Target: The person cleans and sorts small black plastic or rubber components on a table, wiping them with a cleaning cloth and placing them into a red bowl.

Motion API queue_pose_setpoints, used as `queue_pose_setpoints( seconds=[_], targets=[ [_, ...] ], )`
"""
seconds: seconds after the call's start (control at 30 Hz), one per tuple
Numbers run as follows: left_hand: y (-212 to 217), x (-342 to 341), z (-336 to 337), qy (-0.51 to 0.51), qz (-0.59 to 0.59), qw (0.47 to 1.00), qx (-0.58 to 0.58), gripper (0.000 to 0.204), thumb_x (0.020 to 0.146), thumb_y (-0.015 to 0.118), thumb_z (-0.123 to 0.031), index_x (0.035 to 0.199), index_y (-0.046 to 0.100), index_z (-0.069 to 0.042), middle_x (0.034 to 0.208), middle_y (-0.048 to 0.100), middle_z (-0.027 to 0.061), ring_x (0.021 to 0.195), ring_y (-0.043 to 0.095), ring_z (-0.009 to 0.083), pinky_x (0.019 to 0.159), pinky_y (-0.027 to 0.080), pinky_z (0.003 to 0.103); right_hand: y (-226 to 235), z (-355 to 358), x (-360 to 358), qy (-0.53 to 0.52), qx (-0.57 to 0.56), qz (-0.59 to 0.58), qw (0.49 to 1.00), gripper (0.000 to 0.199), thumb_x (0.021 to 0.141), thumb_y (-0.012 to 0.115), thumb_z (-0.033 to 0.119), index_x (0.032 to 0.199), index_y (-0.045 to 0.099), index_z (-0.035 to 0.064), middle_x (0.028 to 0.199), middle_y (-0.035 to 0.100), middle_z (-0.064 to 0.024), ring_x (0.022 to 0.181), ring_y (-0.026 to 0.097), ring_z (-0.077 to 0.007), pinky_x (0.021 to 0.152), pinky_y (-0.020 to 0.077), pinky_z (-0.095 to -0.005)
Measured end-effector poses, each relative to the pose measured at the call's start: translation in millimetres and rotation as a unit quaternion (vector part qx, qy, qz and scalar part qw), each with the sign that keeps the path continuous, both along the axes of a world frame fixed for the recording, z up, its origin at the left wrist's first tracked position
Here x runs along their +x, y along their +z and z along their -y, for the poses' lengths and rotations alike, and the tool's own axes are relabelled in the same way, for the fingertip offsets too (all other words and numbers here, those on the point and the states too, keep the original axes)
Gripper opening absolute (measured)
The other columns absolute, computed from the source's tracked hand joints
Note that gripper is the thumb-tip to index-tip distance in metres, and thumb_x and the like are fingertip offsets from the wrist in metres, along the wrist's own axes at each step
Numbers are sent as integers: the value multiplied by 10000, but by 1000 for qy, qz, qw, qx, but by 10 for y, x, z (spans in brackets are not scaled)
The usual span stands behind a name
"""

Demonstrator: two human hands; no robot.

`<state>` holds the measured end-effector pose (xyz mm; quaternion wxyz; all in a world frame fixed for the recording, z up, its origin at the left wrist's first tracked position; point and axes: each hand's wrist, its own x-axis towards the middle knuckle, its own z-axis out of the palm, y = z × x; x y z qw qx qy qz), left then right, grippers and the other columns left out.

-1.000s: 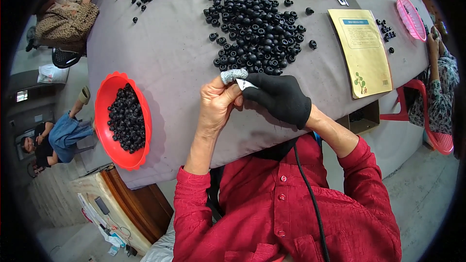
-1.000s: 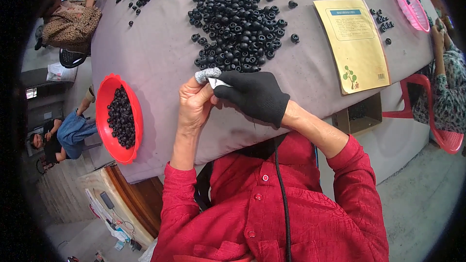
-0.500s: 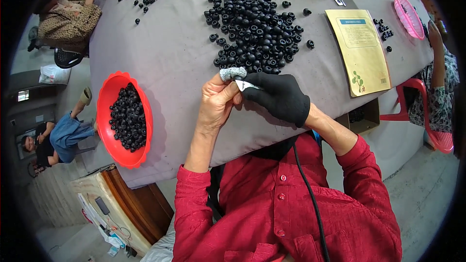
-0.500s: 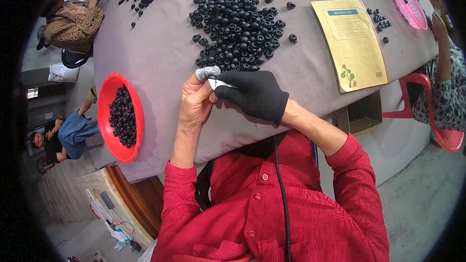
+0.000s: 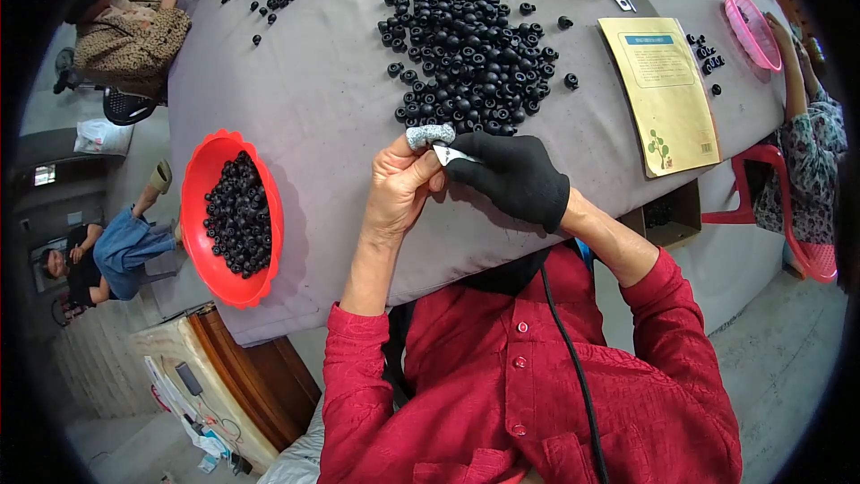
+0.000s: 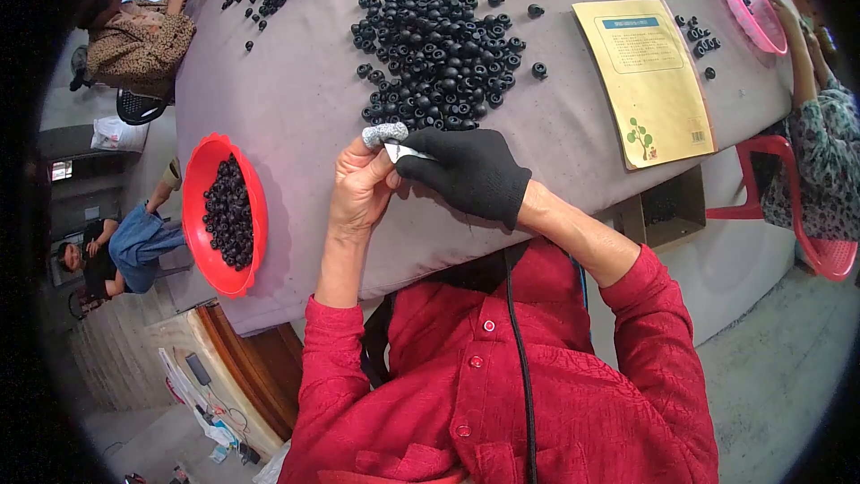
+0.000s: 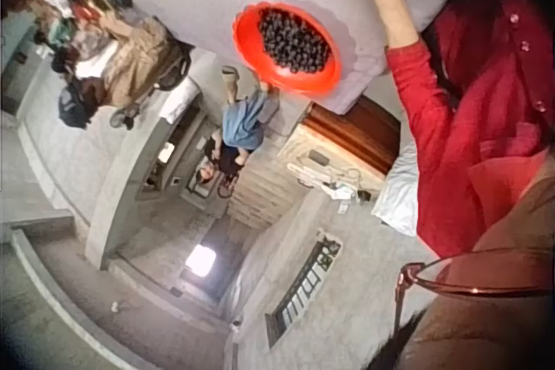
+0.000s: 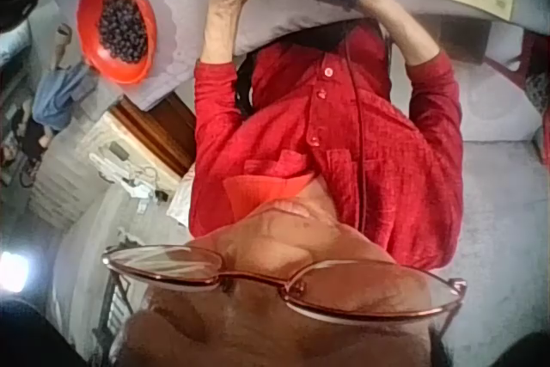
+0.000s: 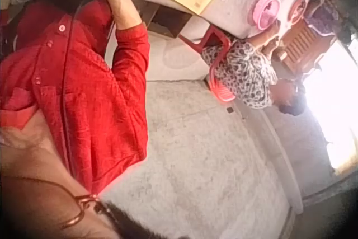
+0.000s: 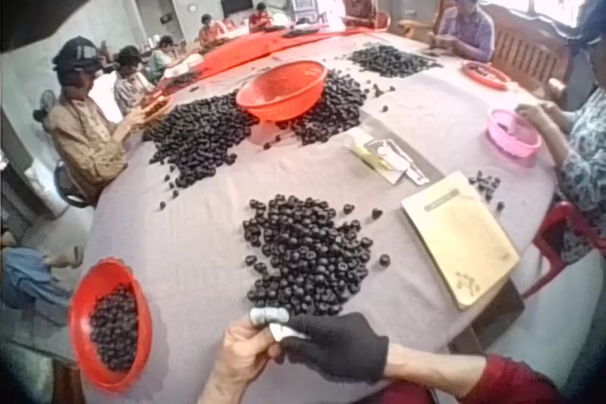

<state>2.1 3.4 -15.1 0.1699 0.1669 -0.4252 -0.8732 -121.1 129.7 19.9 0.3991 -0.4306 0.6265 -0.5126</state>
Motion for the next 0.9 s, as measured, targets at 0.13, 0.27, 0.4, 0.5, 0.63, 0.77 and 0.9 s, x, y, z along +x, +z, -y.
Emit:
queue_pose_setpoints(
  seconds=[0.13, 0.27, 0.4, 0.5, 0.63, 0.77, 0.9],
  targets=[
    [13, 17, 5, 1, 8, 1000, -3, 191, 849, 580, -41, 1034, 622, -16, 744, 610, 36, 548, 501, 77, 446, 409, 208, -13, 8, 7, -4, 2, 0, 1000, 235, 898, 515, 271, 991, 616, 81, 725, 657, -30, 655, 629, -103, 597, 484, -246],
    [13, 26, 2, 1, 11, 1000, -6, 185, 844, 583, -33, 1022, 629, -15, 731, 608, 37, 539, 498, 77, 440, 407, 211, -14, 12, -3, 7, 27, -5, 1000, 224, 890, 525, 270, 958, 624, 81, 719, 655, -31, 652, 629, -108, 599, 484, -245],
    [1, 35, 7, 1, 13, 1000, -25, 189, 841, 585, -26, 1023, 633, -23, 727, 607, 36, 531, 497, 77, 437, 409, 209, 27, 13, -6, 10, 18, -18, 1000, 180, 886, 557, 143, 1021, 603, 34, 749, 652, -48, 672, 619, -100, 619, 494, -253],
    [-9, 19, -3, 6, 26, 999, -30, 193, 840, 586, -24, 1028, 632, -30, 720, 605, 35, 530, 498, 78, 437, 412, 211, -34, 7, -42, 20, 35, -2, 999, 182, 884, 562, 147, 1019, 601, 30, 741, 649, -46, 670, 611, -96, 618, 492, -254],
    [8, -24, -6, -1, 15, 1000, -16, 181, 845, 584, -33, 1020, 624, -20, 715, 602, 37, 532, 504, 81, 440, 417, 211, 36, -4, -27, 2, -1, 4, 1000, 189, 888, 555, 154, 1021, 594, 25, 729, 641, -48, 667, 599, -90, 616, 485, -249],
    [39, -8, 14, 4, 4, 1000, -7, 145, 858, 571, -58, 987, 612, -6, 721, 602, 49, 536, 528, 94, 438, 435, 219, 10, 17, -10, -57, 3, 45, 997, 224, 900, 527, 206, 997, 577, 10, 699, 620, -52, 646, 595, -101, 590, 474, -250],
    [40, 68, 63, 1, 4, 1000, 5, 118, 873, 547, -74, 950, 605, -5, 731, 608, 61, 542, 560, 106, 423, 456, 237, -98, 37, 39, -92, -53, 27, 994, 255, 898, 523, 250, 972, 571, 10, 660, 594, -61, 618, 593, -112, 558, 465, -254]
  ],
)
